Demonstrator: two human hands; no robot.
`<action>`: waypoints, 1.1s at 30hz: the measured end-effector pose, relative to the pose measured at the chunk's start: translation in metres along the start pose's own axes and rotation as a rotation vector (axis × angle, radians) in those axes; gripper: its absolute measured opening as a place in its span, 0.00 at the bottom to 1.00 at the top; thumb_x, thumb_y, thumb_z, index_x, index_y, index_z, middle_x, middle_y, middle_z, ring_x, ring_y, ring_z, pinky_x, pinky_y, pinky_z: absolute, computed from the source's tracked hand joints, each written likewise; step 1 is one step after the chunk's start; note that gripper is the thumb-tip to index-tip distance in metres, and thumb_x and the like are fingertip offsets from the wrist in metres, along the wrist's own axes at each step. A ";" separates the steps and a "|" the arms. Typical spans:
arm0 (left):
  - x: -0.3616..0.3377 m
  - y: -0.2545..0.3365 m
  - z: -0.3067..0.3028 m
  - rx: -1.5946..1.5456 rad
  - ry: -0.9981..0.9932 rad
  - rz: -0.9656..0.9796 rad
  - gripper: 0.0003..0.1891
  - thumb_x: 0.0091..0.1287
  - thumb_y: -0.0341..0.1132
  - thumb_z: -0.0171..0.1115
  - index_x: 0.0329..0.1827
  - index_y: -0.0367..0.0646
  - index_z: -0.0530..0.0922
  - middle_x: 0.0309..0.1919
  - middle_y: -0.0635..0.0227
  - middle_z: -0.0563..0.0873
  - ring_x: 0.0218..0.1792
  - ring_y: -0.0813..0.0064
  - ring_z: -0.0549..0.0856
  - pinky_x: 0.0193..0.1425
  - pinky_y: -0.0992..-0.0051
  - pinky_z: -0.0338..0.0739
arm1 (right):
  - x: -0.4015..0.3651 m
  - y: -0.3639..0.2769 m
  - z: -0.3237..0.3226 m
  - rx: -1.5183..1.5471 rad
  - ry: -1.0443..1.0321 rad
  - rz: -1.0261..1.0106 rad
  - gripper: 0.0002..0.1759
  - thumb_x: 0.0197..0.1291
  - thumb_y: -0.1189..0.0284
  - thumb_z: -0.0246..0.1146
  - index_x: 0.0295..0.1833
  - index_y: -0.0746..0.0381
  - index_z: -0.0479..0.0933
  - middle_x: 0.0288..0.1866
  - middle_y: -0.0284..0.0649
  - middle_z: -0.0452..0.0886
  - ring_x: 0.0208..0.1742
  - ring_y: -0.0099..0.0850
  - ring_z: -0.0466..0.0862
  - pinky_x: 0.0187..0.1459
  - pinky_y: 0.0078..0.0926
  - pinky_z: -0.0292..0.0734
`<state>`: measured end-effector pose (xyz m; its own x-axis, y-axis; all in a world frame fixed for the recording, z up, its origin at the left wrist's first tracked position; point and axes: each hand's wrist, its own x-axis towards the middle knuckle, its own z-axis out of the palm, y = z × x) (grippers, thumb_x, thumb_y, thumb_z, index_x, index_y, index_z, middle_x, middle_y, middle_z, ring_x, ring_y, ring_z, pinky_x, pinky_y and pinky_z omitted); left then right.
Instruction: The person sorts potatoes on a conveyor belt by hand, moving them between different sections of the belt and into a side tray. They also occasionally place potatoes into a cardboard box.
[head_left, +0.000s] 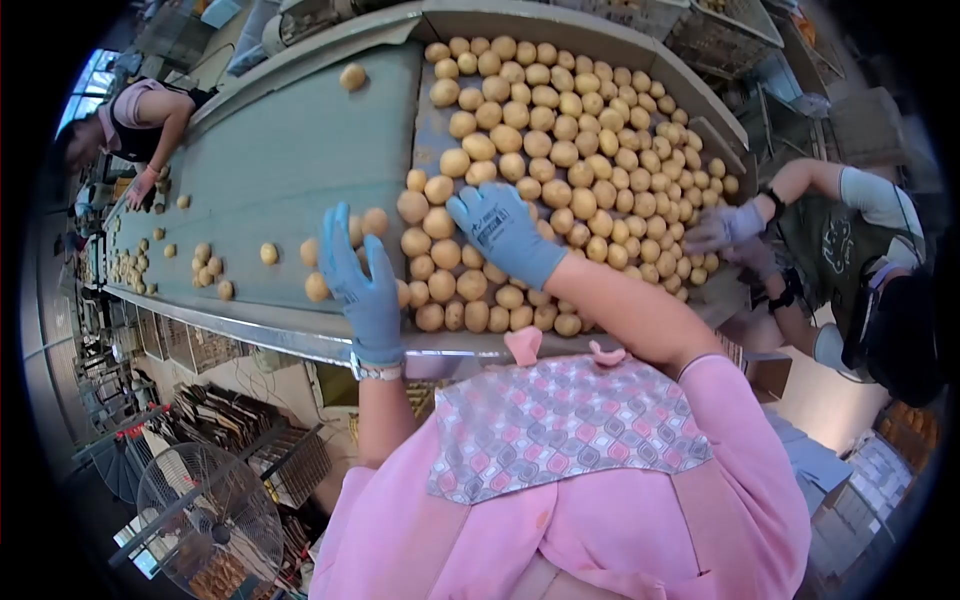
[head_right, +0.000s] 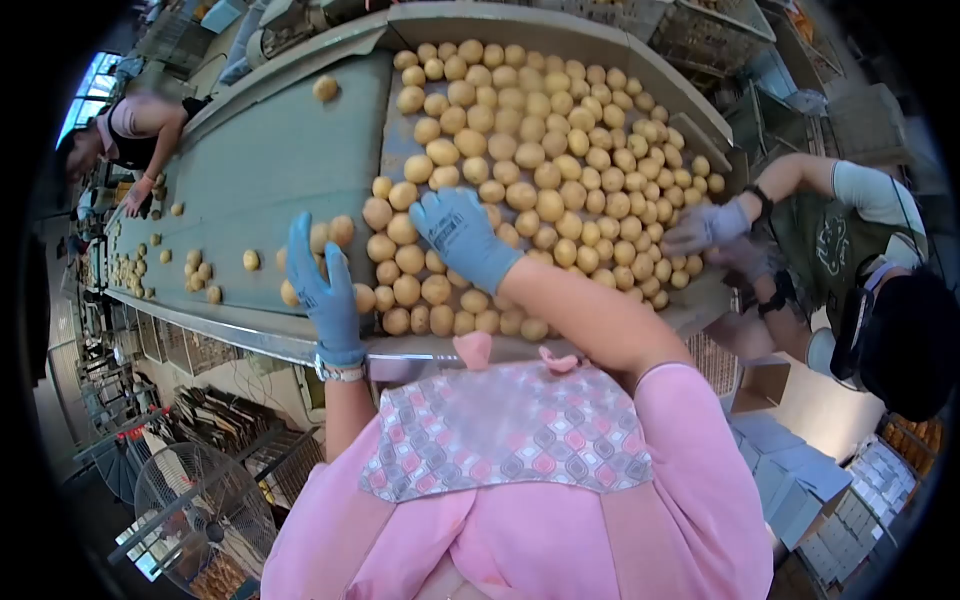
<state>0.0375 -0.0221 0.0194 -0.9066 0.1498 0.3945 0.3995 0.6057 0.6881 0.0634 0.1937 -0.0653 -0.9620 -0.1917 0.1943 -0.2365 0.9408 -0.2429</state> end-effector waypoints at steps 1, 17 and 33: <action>-0.001 0.003 0.000 -0.105 -0.006 -0.053 0.27 0.77 0.28 0.62 0.79 0.36 0.73 0.74 0.53 0.79 0.73 0.58 0.79 0.73 0.60 0.77 | 0.008 0.003 -0.001 0.095 -0.012 -0.020 0.29 0.64 0.67 0.70 0.71 0.57 0.79 0.57 0.47 0.85 0.53 0.42 0.85 0.52 0.42 0.82; 0.003 0.019 -0.020 -0.513 -0.527 -0.030 0.31 0.77 0.37 0.69 0.80 0.39 0.72 0.72 0.59 0.82 0.74 0.63 0.80 0.80 0.67 0.72 | 0.038 0.148 -0.049 0.286 0.217 0.192 0.23 0.69 0.73 0.67 0.69 0.62 0.81 0.61 0.51 0.88 0.61 0.45 0.87 0.66 0.40 0.81; -0.018 0.033 0.008 -1.854 -0.241 -0.878 0.29 0.86 0.51 0.54 0.82 0.45 0.68 0.78 0.58 0.73 0.79 0.59 0.73 0.84 0.51 0.67 | 0.014 0.086 -0.102 0.435 0.151 0.066 0.33 0.54 0.70 0.80 0.66 0.62 0.81 0.58 0.47 0.84 0.58 0.49 0.83 0.64 0.44 0.79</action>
<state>0.0658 0.0019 0.0306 -0.8253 0.4935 -0.2745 -0.5630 -0.7568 0.3320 0.0433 0.3002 0.0133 -0.9540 -0.0618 0.2935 -0.2414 0.7390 -0.6289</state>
